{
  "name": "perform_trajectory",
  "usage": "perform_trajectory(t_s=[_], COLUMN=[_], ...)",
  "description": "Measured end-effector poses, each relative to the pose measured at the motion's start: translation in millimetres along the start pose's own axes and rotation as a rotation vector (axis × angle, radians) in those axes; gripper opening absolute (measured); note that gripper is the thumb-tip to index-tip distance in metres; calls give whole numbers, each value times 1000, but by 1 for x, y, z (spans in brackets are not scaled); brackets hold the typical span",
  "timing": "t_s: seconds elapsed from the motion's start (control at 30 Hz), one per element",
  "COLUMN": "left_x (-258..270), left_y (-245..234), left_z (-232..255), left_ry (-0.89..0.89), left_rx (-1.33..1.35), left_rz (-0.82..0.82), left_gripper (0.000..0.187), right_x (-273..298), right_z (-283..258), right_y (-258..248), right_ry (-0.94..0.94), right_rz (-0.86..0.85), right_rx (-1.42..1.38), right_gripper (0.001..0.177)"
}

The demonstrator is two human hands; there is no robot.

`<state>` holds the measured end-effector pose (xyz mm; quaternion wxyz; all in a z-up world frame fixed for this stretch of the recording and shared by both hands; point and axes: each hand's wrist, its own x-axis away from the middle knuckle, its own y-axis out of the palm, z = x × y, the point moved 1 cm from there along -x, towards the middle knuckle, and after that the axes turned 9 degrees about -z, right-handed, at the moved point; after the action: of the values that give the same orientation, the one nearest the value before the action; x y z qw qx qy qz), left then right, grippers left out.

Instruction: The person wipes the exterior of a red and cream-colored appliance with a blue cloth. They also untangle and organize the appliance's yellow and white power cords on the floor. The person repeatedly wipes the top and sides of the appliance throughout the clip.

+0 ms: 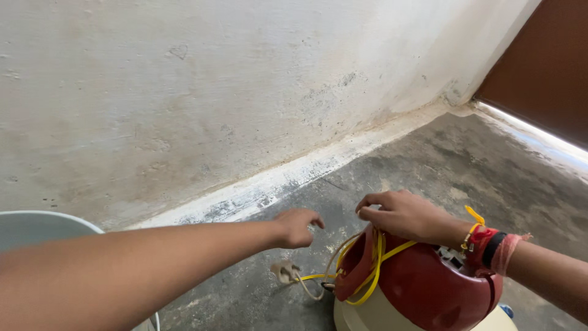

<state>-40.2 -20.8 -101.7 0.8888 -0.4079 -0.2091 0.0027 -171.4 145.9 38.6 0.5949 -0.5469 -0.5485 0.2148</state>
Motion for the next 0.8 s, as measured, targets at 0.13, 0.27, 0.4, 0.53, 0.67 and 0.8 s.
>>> perform_trajectory(t_s=[0.13,0.27,0.4,0.53,0.67,0.8], left_x=[-37,-75,-97,-98,-49,21], left_y=[26,43,40,9,-51,-72], left_z=[-1,-5,-2,8,19,53], left_ry=[151,219,200,192,226,134], left_rx=[240,287,131,35,-21,-60], left_rz=[-160,-181,-120,-93,90,212], left_gripper=[77,69,34,30,37,50], right_x=[2,13,17,13,12,8], right_z=[5,-2,-2,6,12,18], right_y=[2,-1,0,-3,-2,-4], right_ry=[19,41,4,50,72,77], right_rz=[145,250,334,364,417,309], right_rx=[-167,-317,-404,-541,-695,-695], right_gripper=[46,40,38,37,36,35])
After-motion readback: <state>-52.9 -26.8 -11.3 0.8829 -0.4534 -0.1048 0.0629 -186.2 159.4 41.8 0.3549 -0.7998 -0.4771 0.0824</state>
